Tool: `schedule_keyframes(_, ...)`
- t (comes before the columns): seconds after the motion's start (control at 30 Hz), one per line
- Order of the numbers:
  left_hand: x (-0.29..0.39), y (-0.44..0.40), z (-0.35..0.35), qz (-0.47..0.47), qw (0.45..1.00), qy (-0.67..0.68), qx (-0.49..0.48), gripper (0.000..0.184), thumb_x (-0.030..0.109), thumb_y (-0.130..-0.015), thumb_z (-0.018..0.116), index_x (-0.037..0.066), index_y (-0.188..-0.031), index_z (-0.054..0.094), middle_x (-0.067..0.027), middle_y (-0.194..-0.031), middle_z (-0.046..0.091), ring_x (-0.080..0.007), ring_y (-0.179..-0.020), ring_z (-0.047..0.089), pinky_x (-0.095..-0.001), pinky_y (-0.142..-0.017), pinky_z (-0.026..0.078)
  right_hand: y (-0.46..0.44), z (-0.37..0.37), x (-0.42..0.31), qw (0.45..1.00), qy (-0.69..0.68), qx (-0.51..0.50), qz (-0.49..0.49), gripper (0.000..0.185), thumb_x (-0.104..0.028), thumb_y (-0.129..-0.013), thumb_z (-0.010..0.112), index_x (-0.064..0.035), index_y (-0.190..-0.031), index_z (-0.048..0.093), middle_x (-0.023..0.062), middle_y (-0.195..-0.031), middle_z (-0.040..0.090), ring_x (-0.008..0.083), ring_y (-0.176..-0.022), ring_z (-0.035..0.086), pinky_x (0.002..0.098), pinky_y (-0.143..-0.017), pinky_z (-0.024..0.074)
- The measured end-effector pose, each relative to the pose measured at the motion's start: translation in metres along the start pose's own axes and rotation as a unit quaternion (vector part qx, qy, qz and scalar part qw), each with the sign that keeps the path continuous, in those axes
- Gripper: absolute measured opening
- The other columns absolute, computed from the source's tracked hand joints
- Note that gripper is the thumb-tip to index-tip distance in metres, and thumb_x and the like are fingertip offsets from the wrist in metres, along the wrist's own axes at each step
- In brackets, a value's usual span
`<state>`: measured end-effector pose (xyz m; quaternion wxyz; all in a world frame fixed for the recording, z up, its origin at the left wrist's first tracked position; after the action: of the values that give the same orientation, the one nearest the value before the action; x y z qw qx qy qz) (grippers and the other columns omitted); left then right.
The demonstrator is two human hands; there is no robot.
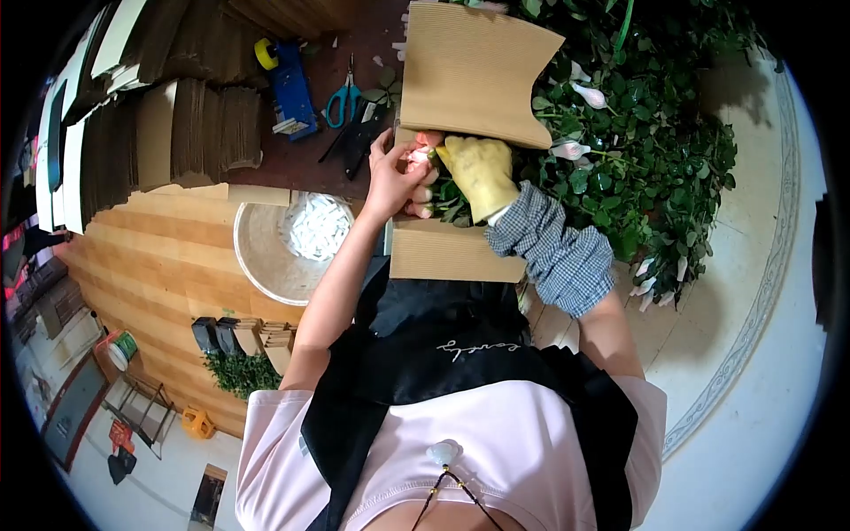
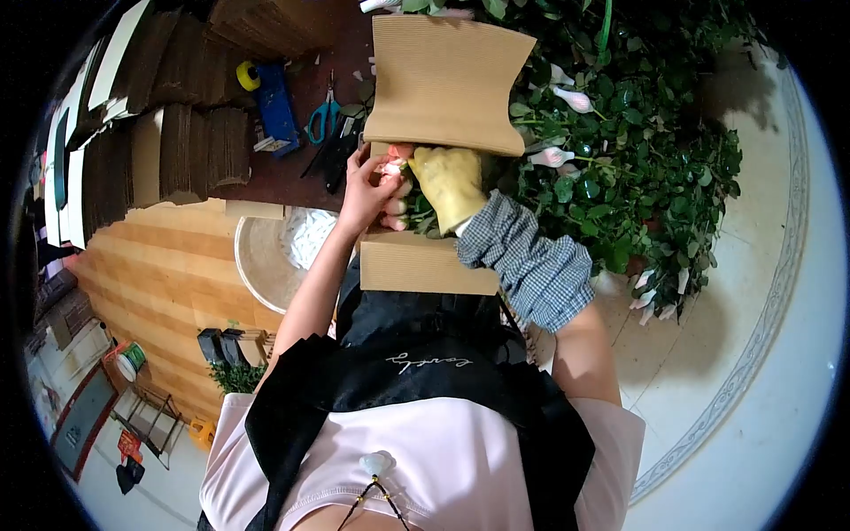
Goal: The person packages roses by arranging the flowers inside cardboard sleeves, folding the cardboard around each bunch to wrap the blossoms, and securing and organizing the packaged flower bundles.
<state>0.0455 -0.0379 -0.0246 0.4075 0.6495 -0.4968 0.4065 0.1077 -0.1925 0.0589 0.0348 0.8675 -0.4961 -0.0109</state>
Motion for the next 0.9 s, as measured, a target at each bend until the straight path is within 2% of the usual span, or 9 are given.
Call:
schedule_keyframes(0.1,0.006,0.003,-0.001,-0.011,1.0,0.002,0.004,0.039,0.021,-0.078,0.081,0.015,-0.115,0.071,-0.023,-0.148,0.037,-0.04,-0.136,0.037,-0.0473,-0.11,0.038,-0.005,-0.006,-0.01,0.997,0.033,-0.066,0.009,0.014,-0.02,-0.088,0.06,-0.015,-0.087,0.073,0.0048,-0.079,0.075,0.0205,-0.071,0.073,0.0361,-0.056,0.0546)
schedule_keyframes(0.2,0.01,0.002,-0.001,-0.011,0.999,-0.035,0.001,0.039,0.022,-0.078,0.08,0.015,-0.115,0.071,-0.0236,-0.148,0.037,-0.0396,-0.136,0.038,-0.0465,-0.11,0.038,-0.009,-0.021,-0.012,0.986,0.04,-0.159,0.004,0.015,-0.019,-0.088,0.059,-0.0137,-0.091,0.073,0.0061,-0.085,0.076,0.0223,-0.079,0.074,0.0381,-0.061,0.0563)
schedule_keyframes(0.3,0.014,0.001,-0.001,-0.021,0.996,-0.086,0.004,0.04,0.022,-0.081,0.079,0.009,-0.118,0.069,-0.0238,-0.147,0.036,-0.0399,-0.136,0.039,-0.0462,-0.111,0.039,0.003,-0.029,-0.009,0.998,-0.005,-0.069,-0.008,0.017,-0.029,-0.091,0.062,-0.0137,-0.097,0.066,0.0088,-0.077,0.07,0.0284,-0.068,0.069,0.0426,-0.064,0.0545)
schedule_keyframes(0.4,0.011,0.002,-0.001,-0.01,0.997,-0.071,-0.006,0.042,0.023,-0.081,0.08,0.007,-0.118,0.069,-0.0241,-0.147,0.036,-0.0401,-0.136,0.039,-0.046,-0.111,0.038,0.013,-0.041,-0.004,0.997,-0.051,-0.004,-0.065,0.025,-0.025,-0.091,0.063,-0.016,-0.114,0.065,0.0066,-0.085,0.07,0.0275,-0.076,0.069,0.0419,-0.067,0.0544)
schedule_keyframes(0.5,0.011,0.003,0.001,-0.035,0.998,-0.05,-0.002,0.041,0.021,-0.08,0.08,0.005,-0.116,0.07,-0.0233,-0.147,0.037,-0.0386,-0.137,0.039,-0.045,-0.111,0.04,0.01,-0.022,-0.003,0.995,-0.056,-0.029,-0.079,0.025,-0.018,-0.09,0.058,-0.0169,-0.114,0.066,0.0052,-0.098,0.072,0.024,-0.086,0.072,0.0371,-0.072,0.0564)
schedule_keyframes(0.73,0.013,0.0,-0.009,-0.04,0.995,-0.077,-0.049,0.043,0.024,-0.087,0.075,0.003,-0.123,0.066,-0.0232,-0.149,0.038,-0.0364,-0.137,0.041,-0.0416,-0.11,0.041,0.004,-0.013,-0.012,0.996,-0.051,-0.046,-0.059,0.021,-0.016,-0.086,0.062,-0.0143,-0.105,0.069,0.0073,-0.095,0.071,0.0269,-0.088,0.069,0.041,-0.074,0.0553)
schedule_keyframes(0.8,0.02,-0.002,-0.031,-0.021,0.997,-0.018,-0.067,0.039,0.024,-0.095,0.067,0.002,-0.127,0.063,-0.0219,-0.141,0.051,-0.0297,-0.129,0.052,-0.0368,-0.105,0.044,0.009,-0.015,0.001,0.978,-0.2,0.031,-0.042,0.023,-0.019,-0.084,0.068,-0.0083,-0.105,0.066,0.0148,-0.084,0.068,0.0362,-0.079,0.065,0.0482,-0.07,0.0524)
schedule_keyframes(0.83,0.026,0.005,-0.041,-0.139,0.982,0.115,-0.06,0.036,0.024,-0.1,0.06,0.003,-0.129,0.062,-0.0182,-0.123,0.065,-0.0239,-0.111,0.064,-0.0324,-0.095,0.05,0.01,-0.013,0.003,0.976,-0.207,0.046,-0.046,0.024,-0.019,-0.085,0.068,-0.0082,-0.106,0.066,0.0155,-0.084,0.067,0.0367,-0.078,0.065,0.0485,-0.07,0.0522)
schedule_keyframes(0.9,0.038,0.014,-0.057,-0.104,0.994,0.01,-0.027,0.033,0.025,-0.099,0.06,0.001,-0.122,0.065,-0.0156,-0.102,0.072,-0.0247,-0.092,0.07,-0.0345,-0.082,0.054,0.012,-0.014,0.001,0.973,-0.215,0.051,-0.06,0.025,-0.02,-0.085,0.068,-0.0082,-0.107,0.066,0.0161,-0.084,0.067,0.0372,-0.077,0.065,0.0488,-0.069,0.052)
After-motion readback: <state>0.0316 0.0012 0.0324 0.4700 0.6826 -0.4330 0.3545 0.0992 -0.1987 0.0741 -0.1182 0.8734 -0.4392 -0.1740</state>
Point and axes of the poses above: each hand's wrist, its own y-axis away from the middle knuckle, its own z-axis out of the palm, x = y × z, the point moved 2 cm from there along -y, towards the middle knuckle
